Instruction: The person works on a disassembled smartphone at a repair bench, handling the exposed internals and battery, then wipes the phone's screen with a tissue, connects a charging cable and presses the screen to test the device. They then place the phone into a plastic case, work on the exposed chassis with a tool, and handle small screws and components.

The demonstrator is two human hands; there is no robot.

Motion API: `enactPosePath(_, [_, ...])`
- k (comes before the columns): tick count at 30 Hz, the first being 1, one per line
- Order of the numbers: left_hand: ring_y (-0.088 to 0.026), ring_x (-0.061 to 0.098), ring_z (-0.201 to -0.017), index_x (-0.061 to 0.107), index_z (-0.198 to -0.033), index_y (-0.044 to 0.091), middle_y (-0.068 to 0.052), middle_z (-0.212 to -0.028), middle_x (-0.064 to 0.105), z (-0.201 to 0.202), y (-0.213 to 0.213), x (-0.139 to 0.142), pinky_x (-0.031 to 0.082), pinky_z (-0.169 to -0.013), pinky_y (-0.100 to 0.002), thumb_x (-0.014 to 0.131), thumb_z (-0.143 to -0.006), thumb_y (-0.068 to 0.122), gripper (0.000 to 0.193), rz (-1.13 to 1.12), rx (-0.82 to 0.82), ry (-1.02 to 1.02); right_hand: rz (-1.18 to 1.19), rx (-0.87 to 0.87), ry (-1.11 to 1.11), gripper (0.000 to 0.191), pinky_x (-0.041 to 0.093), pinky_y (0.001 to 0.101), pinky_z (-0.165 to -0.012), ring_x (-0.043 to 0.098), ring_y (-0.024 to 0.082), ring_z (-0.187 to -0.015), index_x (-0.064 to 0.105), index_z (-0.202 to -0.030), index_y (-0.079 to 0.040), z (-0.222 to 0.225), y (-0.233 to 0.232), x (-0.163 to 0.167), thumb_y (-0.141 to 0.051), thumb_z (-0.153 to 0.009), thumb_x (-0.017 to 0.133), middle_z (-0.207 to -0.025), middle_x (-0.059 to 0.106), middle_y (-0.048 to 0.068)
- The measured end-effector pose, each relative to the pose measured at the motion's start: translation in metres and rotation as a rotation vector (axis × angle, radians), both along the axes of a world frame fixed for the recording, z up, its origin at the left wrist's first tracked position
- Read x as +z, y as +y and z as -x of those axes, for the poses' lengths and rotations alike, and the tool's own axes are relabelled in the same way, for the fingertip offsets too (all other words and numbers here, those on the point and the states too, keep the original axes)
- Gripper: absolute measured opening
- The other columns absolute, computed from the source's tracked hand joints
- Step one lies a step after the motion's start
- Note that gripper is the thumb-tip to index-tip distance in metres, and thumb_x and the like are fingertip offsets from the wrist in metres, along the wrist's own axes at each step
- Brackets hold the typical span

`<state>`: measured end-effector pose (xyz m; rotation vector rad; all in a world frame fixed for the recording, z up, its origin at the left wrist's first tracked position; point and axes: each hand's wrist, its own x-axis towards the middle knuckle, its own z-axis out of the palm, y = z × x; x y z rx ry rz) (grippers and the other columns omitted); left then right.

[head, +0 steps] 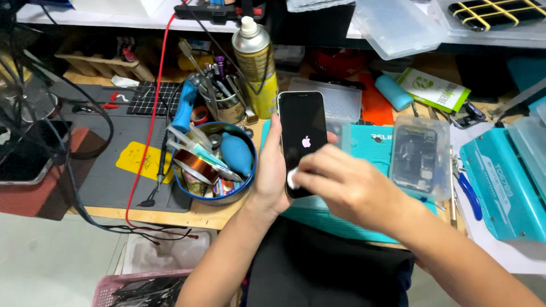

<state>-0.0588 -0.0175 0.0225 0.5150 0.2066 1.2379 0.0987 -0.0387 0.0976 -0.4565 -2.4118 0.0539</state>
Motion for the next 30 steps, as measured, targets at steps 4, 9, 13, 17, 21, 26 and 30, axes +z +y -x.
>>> enactPosePath(4, [-0.016,0.070,-0.096,0.063,-0.124,0.010,-0.006,-0.108,0.070,-0.019,-0.005,-0.004,0.057,-0.084,-0.032,0.030,-0.112,0.053,0.056,0.057,-0.126,0.022,-0.051,-0.146,0.077,0.027,0.054,0.0403,-0.078,0.064,0.033,-0.094,0.070,-0.108,-0.001,-0.015,0.020,0.001,0.007,-0.082,0.073,-0.105,0.065,0.013])
enactPosePath(9, [-0.017,0.070,-0.096,0.063,-0.123,0.005,-0.009,-0.110,0.071,-0.018,0.002,-0.006,0.058,-0.084,-0.033,0.030,-0.113,0.056,0.061,-0.061,-0.086,0.041,0.003,0.009,-0.015,0.033,0.057,0.0409,-0.082,0.067,0.032,-0.096,0.067,-0.106,0.000,-0.019,-0.009,-0.002,0.005,-0.073,0.071,-0.104,0.063,0.014])
enactPosePath(13, [-0.019,0.069,-0.108,0.059,-0.133,0.004,-0.010,-0.119,0.068,-0.028,-0.004,-0.010,0.057,-0.094,-0.034,0.029,-0.117,0.055,0.062,0.098,-0.168,-0.012,-0.045,-0.177,0.069,0.032,0.055,0.0406,-0.081,0.066,0.032,-0.095,0.070,-0.107,0.001,-0.022,0.010,0.000,0.010,-0.076,0.071,-0.105,0.065,0.013])
enactPosePath(17, [-0.023,0.069,-0.110,0.057,-0.137,0.000,-0.014,-0.123,0.068,-0.028,-0.005,-0.006,0.057,-0.096,-0.037,0.028,-0.114,0.058,0.069,0.101,-0.140,0.046,-0.023,-0.104,0.092,0.032,0.055,0.0387,-0.077,0.065,0.031,-0.092,0.069,-0.112,0.002,-0.027,0.001,-0.005,0.009,-0.081,0.074,-0.107,0.065,0.014])
enactPosePath(21, [-0.026,0.070,-0.107,0.054,-0.137,0.001,-0.017,-0.123,0.070,-0.019,-0.005,-0.002,0.059,-0.093,-0.040,0.026,-0.106,0.063,0.074,-0.009,-0.105,0.088,-0.045,-0.069,0.004,0.040,0.057,0.0407,-0.079,0.067,0.032,-0.094,0.069,-0.111,0.002,-0.035,-0.018,-0.013,0.008,-0.071,0.070,-0.108,0.065,0.014])
enactPosePath(26, [-0.028,0.069,-0.107,0.052,-0.143,0.004,-0.016,-0.123,0.066,-0.035,-0.018,-0.007,0.060,-0.090,-0.049,0.025,-0.114,0.058,0.066,0.023,-0.182,0.027,-0.157,-0.330,0.103,0.034,0.055,0.0405,-0.080,0.064,0.031,-0.094,0.070,-0.112,0.001,-0.051,0.016,-0.004,0.009,-0.080,0.075,-0.109,0.065,0.013])
enactPosePath(30, [-0.029,0.069,-0.112,0.053,-0.143,0.001,-0.016,-0.128,0.067,-0.035,-0.011,-0.005,0.058,-0.096,-0.048,0.025,-0.112,0.059,0.071,0.034,-0.072,0.078,-0.068,-0.199,0.026,0.038,0.055,0.0397,-0.078,0.065,0.031,-0.093,0.069,-0.110,0.001,-0.052,-0.012,-0.011,0.008,-0.073,0.073,-0.107,0.065,0.013])
